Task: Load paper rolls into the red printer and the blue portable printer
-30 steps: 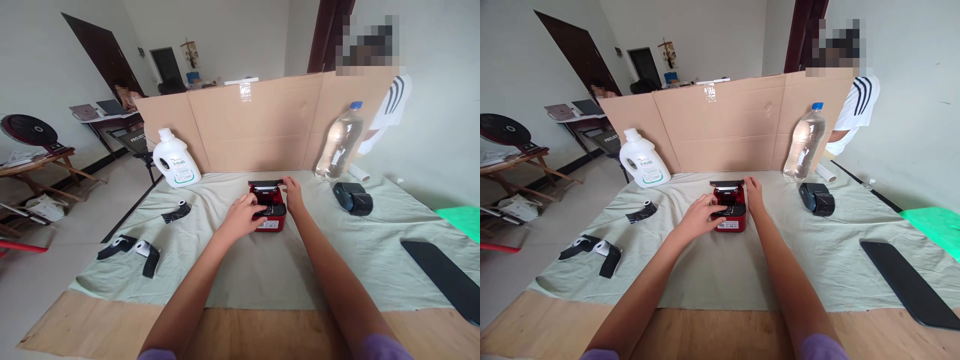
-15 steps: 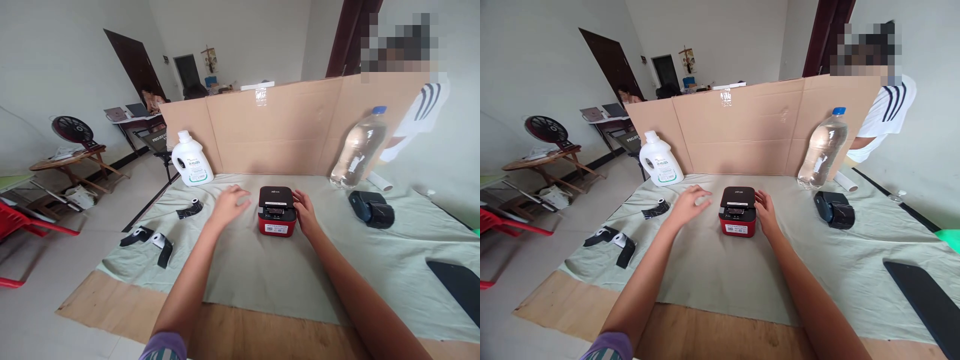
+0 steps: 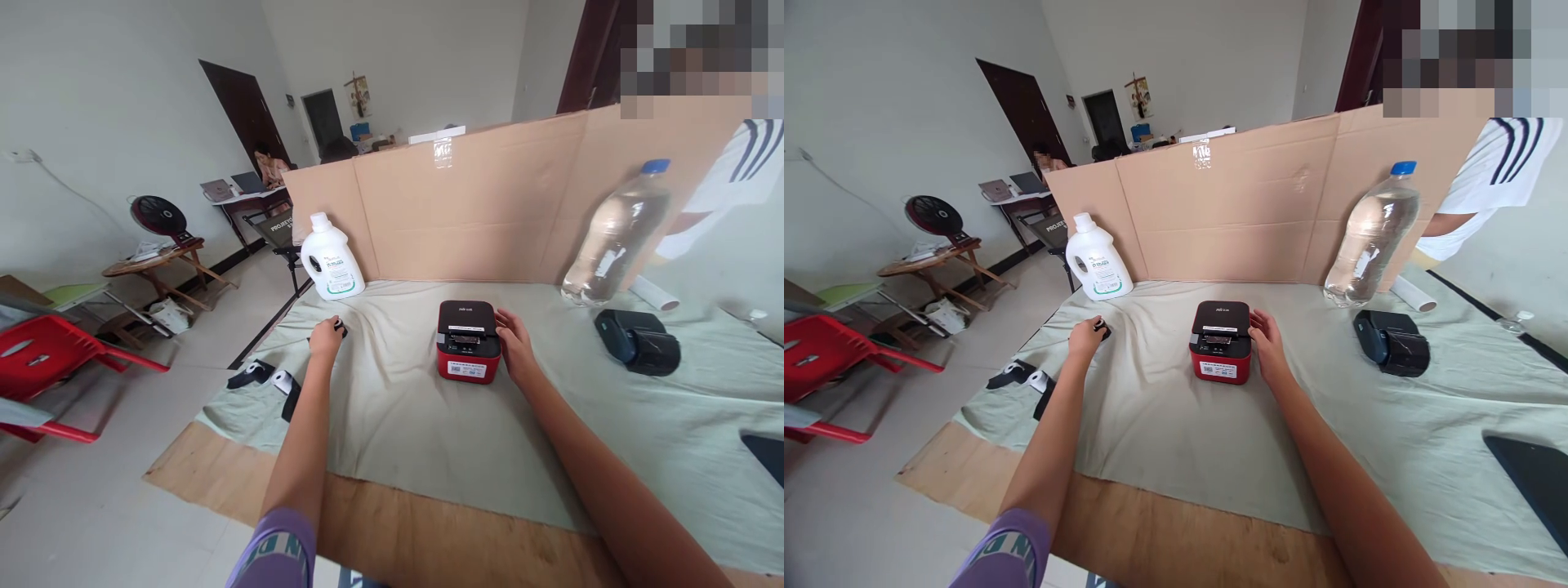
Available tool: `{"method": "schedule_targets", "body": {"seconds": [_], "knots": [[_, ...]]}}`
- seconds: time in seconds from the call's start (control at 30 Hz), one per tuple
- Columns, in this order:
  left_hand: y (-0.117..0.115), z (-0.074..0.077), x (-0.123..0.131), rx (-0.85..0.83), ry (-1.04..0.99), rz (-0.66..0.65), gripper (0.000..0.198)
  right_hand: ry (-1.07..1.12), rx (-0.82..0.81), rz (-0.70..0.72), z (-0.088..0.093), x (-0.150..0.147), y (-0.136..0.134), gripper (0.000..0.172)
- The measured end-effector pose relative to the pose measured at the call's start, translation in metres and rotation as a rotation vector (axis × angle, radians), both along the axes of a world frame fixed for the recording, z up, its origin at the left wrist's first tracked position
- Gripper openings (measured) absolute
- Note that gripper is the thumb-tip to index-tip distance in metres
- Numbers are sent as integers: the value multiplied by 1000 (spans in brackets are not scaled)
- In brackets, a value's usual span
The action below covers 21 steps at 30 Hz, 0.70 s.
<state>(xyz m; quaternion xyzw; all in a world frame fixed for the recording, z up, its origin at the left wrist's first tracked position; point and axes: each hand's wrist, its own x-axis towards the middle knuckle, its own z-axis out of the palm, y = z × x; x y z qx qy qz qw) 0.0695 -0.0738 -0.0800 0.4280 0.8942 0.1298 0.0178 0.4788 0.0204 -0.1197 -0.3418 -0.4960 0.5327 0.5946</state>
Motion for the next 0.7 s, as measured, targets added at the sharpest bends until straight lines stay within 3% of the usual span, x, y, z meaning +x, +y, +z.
{"method": "schedule_targets", "body": {"seconds": [0.13,0.33,0.47,0.6,0.7], "knots": [[-18,10,1,11,28,-50,49,-17,-8,-15,2,-1,-1,43],[-66,31,-1,-27,71,-132,39,-24,3,-20,0,-1,0,40],[-84,25,8,-79,76,-129,28,-35,-3,-26,2,-2,-1,40],[-93,20,18,-74,93,-79,38,-25,-21,-40,5,-2,-3,41],[-90,21,42,107,158,-86,47,-16,-27,-37,5,-2,-4,40]]}}
